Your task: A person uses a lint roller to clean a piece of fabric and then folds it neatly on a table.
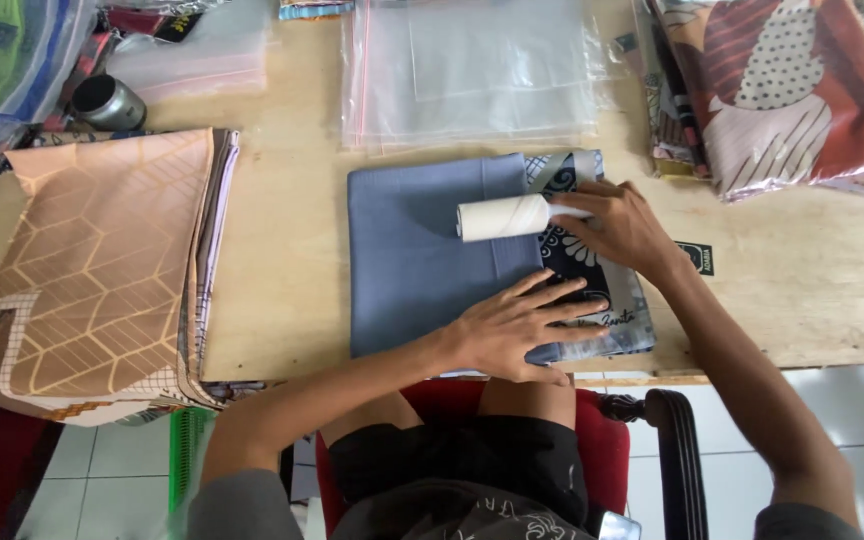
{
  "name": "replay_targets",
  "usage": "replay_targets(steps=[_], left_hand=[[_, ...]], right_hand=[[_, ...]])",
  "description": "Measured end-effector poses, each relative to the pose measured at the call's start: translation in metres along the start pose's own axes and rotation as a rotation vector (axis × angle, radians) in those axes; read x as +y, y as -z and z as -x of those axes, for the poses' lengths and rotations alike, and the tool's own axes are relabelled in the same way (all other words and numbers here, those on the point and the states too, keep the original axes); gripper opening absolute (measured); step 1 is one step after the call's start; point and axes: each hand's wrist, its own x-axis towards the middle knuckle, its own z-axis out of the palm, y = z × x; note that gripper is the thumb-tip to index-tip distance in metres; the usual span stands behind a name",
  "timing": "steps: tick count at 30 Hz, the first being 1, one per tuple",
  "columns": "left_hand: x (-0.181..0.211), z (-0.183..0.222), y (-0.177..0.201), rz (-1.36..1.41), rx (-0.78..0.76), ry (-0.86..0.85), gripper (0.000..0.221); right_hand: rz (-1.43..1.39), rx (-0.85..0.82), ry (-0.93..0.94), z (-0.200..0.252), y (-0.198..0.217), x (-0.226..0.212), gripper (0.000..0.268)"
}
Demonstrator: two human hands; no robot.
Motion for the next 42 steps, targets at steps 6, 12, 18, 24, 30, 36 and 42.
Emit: replay_targets(steps=[6,12,18,24,30,36,42], left_hand=[[0.003,0.001,-0.008,-0.03,-0.031,0.003,0.086],[-0.007,0.005,0.0,0.227,-0.009,-0.05,0.087],[-0.025,0.01,0.015,0.174,-0.059,-0.063,0.065],[-0.022,0.017,0.009,0.033,-0.024,-0.059,0.068],[-0.024,0.017,0.003,0.049,0.022,-0.068,0.068],[-0.055,0.005,0.012,0.486,0.168,-0.134,0.055],[-0.149,0.009,0.014,0.048,0.376,0.019,0.044]], right_hand=[[0.198,0.075,-0.059,-0.015,-0.044,0.046,0.024],[0.154,0.197,-0.059,-0.007,-0.037,0.066,0.022],[-0.066,0.008,-0.143,0.01,-0.011,0.002,0.026],[0.158,-0.067,-0.14,-0.017,-0.034,0.028,0.031],[0.313,0.116,-0.099,-0.026,-0.062,0.055,0.03],[0.169,0.221,-0.101,-0.02,-0.065,0.062,0.025],[-0.027,0.231,-0.111,0.022,-0.019,0.031,0.019]])
